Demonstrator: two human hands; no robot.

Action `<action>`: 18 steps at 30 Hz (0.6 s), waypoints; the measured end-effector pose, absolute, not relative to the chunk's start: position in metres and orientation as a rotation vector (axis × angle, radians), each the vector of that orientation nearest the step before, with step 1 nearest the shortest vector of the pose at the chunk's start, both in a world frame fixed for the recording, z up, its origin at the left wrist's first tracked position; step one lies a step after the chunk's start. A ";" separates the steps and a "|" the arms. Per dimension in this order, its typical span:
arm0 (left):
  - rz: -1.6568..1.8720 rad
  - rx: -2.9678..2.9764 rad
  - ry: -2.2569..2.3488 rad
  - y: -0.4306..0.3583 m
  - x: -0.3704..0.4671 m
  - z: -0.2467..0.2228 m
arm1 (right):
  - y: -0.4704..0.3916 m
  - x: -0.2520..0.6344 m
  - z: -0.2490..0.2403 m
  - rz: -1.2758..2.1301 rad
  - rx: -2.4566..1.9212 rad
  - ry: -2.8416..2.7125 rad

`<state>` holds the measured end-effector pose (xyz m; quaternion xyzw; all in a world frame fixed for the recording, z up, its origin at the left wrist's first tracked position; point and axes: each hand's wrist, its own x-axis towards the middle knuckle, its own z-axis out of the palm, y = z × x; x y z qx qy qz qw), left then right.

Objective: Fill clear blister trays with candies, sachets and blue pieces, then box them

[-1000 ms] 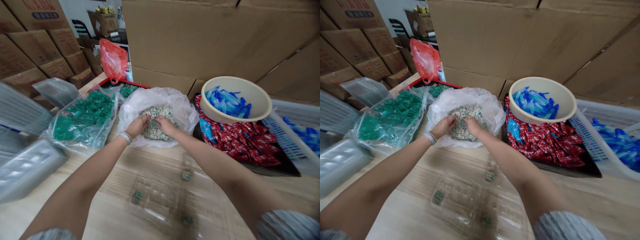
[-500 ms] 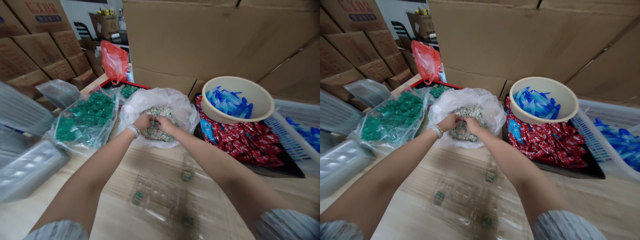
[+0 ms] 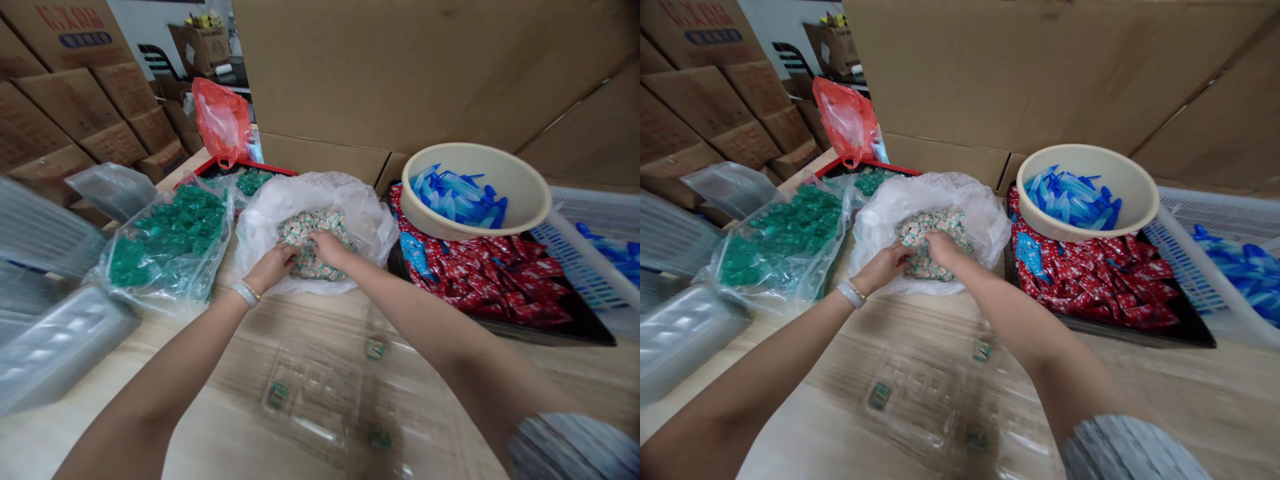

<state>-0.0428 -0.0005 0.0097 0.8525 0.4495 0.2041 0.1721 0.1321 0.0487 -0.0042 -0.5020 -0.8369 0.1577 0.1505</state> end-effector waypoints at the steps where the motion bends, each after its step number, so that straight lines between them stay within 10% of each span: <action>1: 0.584 2.416 1.271 0.000 -0.043 0.008 | 0.049 0.132 -0.004 0.446 -1.448 -2.405; 18: 0.593 2.440 1.216 -0.006 -0.044 0.005 | 0.005 0.148 -0.003 0.372 -1.441 -2.435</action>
